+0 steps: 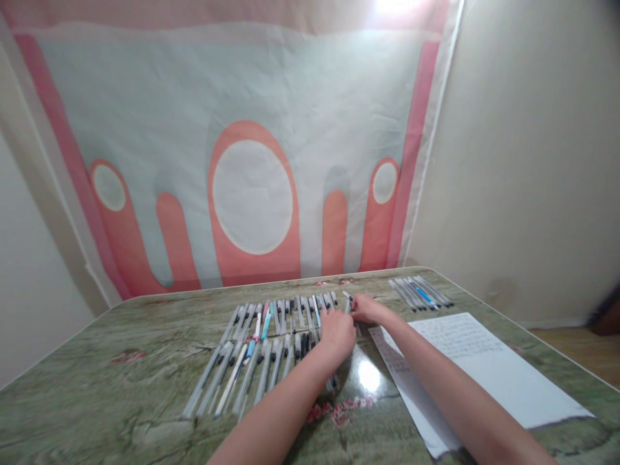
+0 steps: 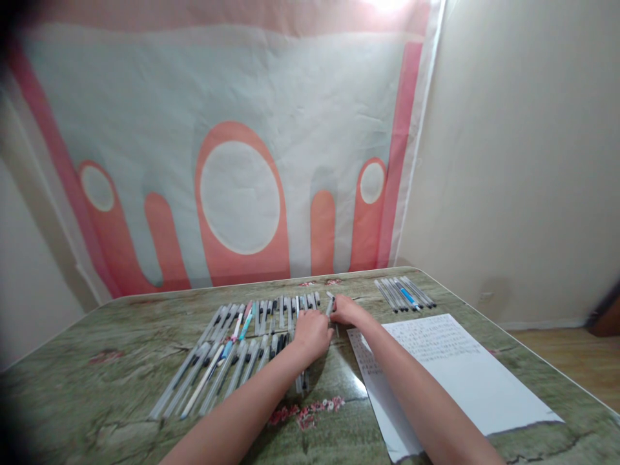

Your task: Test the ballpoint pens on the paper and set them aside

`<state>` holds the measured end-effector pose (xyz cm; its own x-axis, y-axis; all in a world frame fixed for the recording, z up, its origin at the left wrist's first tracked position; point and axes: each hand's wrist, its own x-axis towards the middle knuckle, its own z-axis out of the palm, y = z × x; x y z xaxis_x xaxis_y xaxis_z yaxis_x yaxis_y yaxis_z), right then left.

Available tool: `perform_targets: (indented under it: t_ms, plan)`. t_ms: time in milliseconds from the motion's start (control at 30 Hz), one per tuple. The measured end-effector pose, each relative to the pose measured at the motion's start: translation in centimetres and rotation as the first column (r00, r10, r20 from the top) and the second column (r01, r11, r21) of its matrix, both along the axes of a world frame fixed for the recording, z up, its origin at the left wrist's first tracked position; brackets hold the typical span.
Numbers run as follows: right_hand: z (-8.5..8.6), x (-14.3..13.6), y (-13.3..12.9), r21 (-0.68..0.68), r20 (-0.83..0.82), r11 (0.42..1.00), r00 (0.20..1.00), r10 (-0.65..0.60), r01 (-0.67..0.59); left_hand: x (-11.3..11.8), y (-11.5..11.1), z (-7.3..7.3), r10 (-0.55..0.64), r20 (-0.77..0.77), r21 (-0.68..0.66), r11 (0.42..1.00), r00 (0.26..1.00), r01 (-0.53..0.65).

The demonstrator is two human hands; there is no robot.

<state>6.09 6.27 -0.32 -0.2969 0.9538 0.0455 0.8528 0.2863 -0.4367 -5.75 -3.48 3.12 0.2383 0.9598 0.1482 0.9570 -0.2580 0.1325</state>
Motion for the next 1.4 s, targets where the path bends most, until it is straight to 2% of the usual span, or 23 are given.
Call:
perform_targets:
  t_ms: [167,400,600,667,733,767,800,833,867,933,967,1000,1100,1200,1400]
  plan:
    - [0.9,0.1,-0.6,-0.03,0.057,0.999,0.998,0.04,-0.038,1.1,1.3,0.7,0.085,-0.02,-0.059,0.995,0.996,-0.086]
    - [1.6,0.2,-1.2,-0.018,0.123,0.999,0.991,0.049,-0.047,1.6,1.7,-0.7,0.226,0.076,-0.055,0.973,0.971,-0.223]
    - [1.3,0.1,-1.2,-0.009,0.146,1.0,0.989,-0.019,0.02,0.0,2.4,-0.8,0.245,0.186,-0.113,0.967,0.952,-0.227]
    - [1.1,0.1,-1.1,-0.008,0.149,0.999,0.988,-0.032,0.034,-0.9,3.1,-0.6,0.226,0.268,-0.088,0.974,0.937,-0.21]
    - [1.0,0.1,-1.1,-0.007,0.149,0.999,0.988,-0.041,0.043,-1.8,3.8,-0.5,0.207,0.413,-0.089,0.978,0.887,-0.187]
    - [1.0,0.1,-1.1,-0.007,0.147,0.999,0.988,-0.043,0.044,-2.3,4.2,-0.5,0.2,0.514,-0.102,0.98,0.834,-0.172]
    - [1.0,0.1,-1.1,-0.006,0.143,0.999,0.989,-0.041,0.042,-2.7,4.5,-0.5,0.193,0.633,-0.117,0.981,0.75,-0.154]
    - [1.1,0.1,-1.1,-0.004,0.138,0.999,0.99,-0.036,0.037,-3.1,4.9,-0.6,0.198,0.764,-0.145,0.98,0.614,-0.135]
    - [1.4,0.1,-1.2,-0.002,0.131,1.0,0.991,-0.027,0.027,-3.4,5.2,-0.8,0.217,0.875,-0.185,0.976,0.433,-0.115]
    - [2.1,0.2,-1.3,0.009,0.116,1.0,0.993,-0.003,0.003,-4.0,5.8,-1.1,0.271,0.961,-0.267,0.96,0.053,-0.083]
    - [2.6,0.3,-1.4,0.019,0.105,1.0,0.994,0.016,-0.018,-4.2,6.1,-1.3,0.294,0.951,-0.302,0.95,-0.098,-0.078]
    - [3.1,0.3,-1.5,0.029,0.091,0.998,0.995,0.047,-0.05,-4.4,6.3,-1.4,0.306,0.93,-0.328,0.941,-0.205,-0.084]
    - [4.9,0.3,-2.2,0.029,0.002,0.972,0.972,0.233,-0.233,-4.9,6.9,-1.6,0.299,0.881,-0.364,0.923,-0.367,-0.124]
    - [6.1,0.0,-3.2,-0.022,-0.079,0.919,0.917,0.392,-0.394,-5.3,7.1,-1.7,0.297,0.832,-0.394,0.911,-0.468,-0.122]
    - [6.5,-0.9,-4.0,0.024,-0.098,0.893,0.888,0.449,-0.449,-5.2,7.1,-1.8,0.306,0.764,-0.408,0.911,-0.568,-0.057]
